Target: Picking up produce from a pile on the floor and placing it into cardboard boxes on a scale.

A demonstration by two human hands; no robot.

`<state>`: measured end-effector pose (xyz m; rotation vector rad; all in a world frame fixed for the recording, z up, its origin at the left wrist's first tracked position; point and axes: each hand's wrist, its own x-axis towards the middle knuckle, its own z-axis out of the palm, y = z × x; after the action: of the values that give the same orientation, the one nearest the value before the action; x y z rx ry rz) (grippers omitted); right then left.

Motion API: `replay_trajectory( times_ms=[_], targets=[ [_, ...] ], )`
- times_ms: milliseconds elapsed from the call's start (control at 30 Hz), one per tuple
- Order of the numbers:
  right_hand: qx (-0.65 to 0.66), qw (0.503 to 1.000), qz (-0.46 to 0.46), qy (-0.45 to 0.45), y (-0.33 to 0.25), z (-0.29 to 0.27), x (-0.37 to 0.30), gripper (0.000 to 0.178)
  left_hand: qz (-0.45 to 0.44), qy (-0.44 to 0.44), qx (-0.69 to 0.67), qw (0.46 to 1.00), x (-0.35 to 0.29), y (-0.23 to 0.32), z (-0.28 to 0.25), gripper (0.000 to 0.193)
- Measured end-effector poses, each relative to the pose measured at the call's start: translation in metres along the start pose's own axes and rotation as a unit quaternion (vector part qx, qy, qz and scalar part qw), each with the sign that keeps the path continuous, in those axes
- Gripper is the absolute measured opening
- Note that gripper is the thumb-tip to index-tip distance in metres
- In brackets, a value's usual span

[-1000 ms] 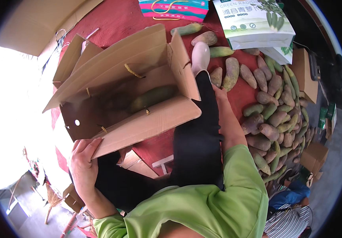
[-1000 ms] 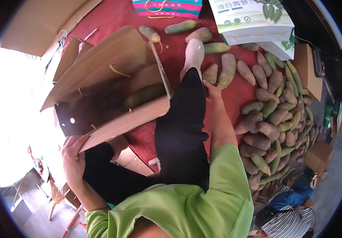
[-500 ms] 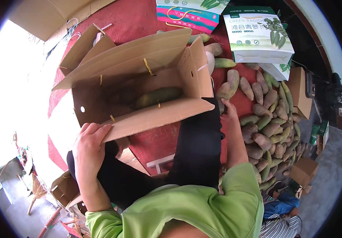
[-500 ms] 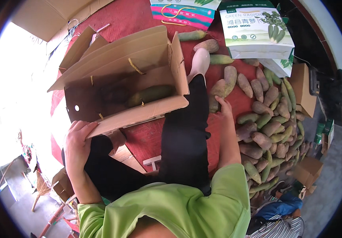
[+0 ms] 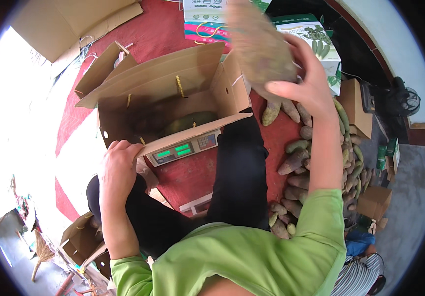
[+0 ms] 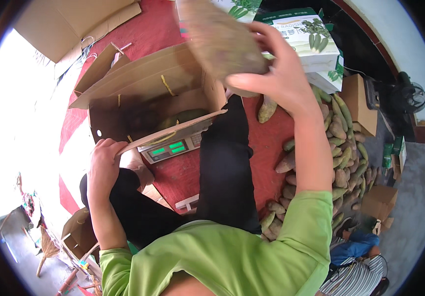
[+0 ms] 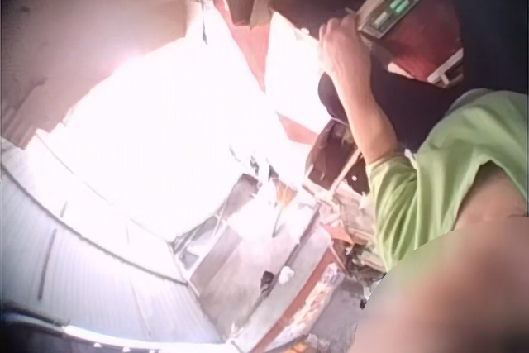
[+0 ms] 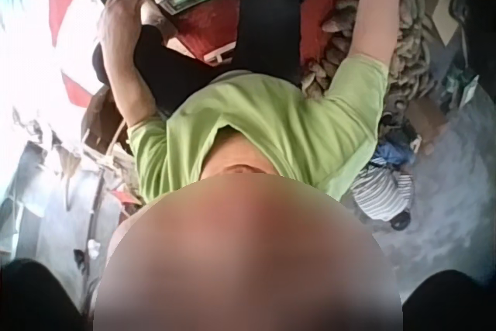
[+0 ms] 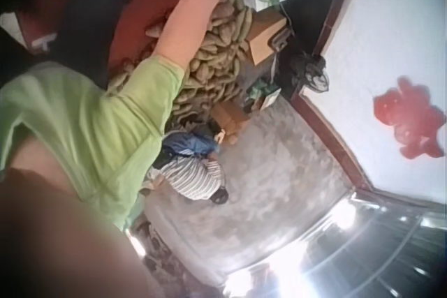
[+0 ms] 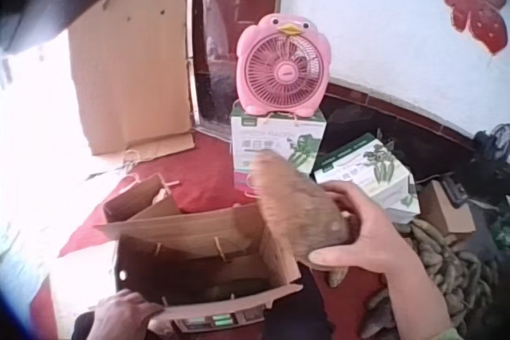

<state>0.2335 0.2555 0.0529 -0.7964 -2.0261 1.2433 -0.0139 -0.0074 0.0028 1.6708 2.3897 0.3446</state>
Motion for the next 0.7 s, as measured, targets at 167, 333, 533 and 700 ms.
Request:
replay_trajectory(
  times_ms=[167, 333, 533, 700],
  targets=[
    [-0.204, 0.959, -0.111, -0.162, -0.017, 0.072, 0.04, 0.073, 0.01, 0.003, -0.018, 1.0, 0.001, 0.001, 0.001, 0.021],
    [-0.391, 0.851, -0.08, -0.341, 0.001, 0.146, 0.054, 0.069, 0.015, -0.004, -0.01, 1.0, 0.0, -0.002, 0.002, 0.021],
    [-0.437, 0.796, -0.067, -0.413, 0.021, 0.18, 0.053, 0.07, 0.013, 0.0, 0.013, 1.0, -0.001, 0.0, 0.0, 0.019],
    [-0.393, 0.858, -0.082, -0.322, 0.013, 0.177, 0.051, 0.06, 0.014, -0.01, 0.01, 1.0, 0.0, -0.001, -0.002, 0.015]
  ],
)
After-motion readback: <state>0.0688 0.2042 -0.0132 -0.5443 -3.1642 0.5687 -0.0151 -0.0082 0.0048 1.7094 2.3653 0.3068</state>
